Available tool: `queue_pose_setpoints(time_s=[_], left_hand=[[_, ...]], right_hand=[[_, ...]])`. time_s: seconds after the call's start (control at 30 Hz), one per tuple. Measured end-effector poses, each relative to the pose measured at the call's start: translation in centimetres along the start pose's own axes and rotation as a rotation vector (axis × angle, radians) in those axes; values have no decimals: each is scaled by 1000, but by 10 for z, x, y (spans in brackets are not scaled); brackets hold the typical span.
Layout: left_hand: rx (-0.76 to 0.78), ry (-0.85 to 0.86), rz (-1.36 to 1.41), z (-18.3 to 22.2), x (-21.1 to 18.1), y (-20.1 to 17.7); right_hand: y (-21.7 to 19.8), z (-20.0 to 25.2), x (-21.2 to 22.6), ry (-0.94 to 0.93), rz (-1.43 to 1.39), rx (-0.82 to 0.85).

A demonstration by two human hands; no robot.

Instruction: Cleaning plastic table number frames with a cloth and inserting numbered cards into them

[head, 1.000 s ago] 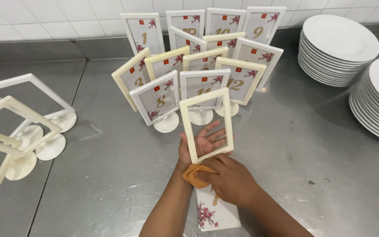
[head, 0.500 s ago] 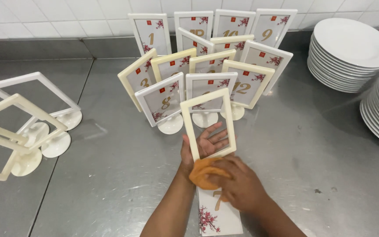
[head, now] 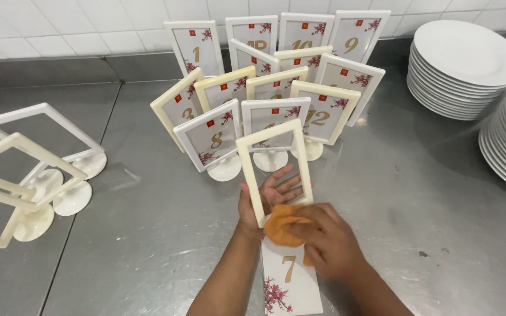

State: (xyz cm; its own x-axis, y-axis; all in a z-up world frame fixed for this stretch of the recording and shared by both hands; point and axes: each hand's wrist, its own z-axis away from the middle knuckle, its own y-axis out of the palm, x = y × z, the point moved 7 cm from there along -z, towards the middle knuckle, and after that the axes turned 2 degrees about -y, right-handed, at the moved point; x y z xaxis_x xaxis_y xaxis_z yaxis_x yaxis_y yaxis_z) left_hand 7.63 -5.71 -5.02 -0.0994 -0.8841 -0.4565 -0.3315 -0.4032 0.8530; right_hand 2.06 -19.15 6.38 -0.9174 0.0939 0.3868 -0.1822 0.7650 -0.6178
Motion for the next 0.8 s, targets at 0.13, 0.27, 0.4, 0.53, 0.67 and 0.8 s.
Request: queue_pose_setpoints(time_s=[0.13,0.27,0.4,0.53,0.67,0.8], left_hand=[[64,-77,31,-1,7,-5],[35,-12,32,-2,6,-10],[51,22,4,-1,-2,3],[31,42,26,-1,-4,4],[2,27,99,-1,2,-3],[11,-46,49,-4,15,-28]], right_hand=[[43,14,-1,-138,21,210],[24,9,-12,23,32,190],[12,47,-74,309,232,93],[1,45,-68,354,169,14],[-7,32,-44,339,224,-170],[35,20,-10,-100,96,106]])
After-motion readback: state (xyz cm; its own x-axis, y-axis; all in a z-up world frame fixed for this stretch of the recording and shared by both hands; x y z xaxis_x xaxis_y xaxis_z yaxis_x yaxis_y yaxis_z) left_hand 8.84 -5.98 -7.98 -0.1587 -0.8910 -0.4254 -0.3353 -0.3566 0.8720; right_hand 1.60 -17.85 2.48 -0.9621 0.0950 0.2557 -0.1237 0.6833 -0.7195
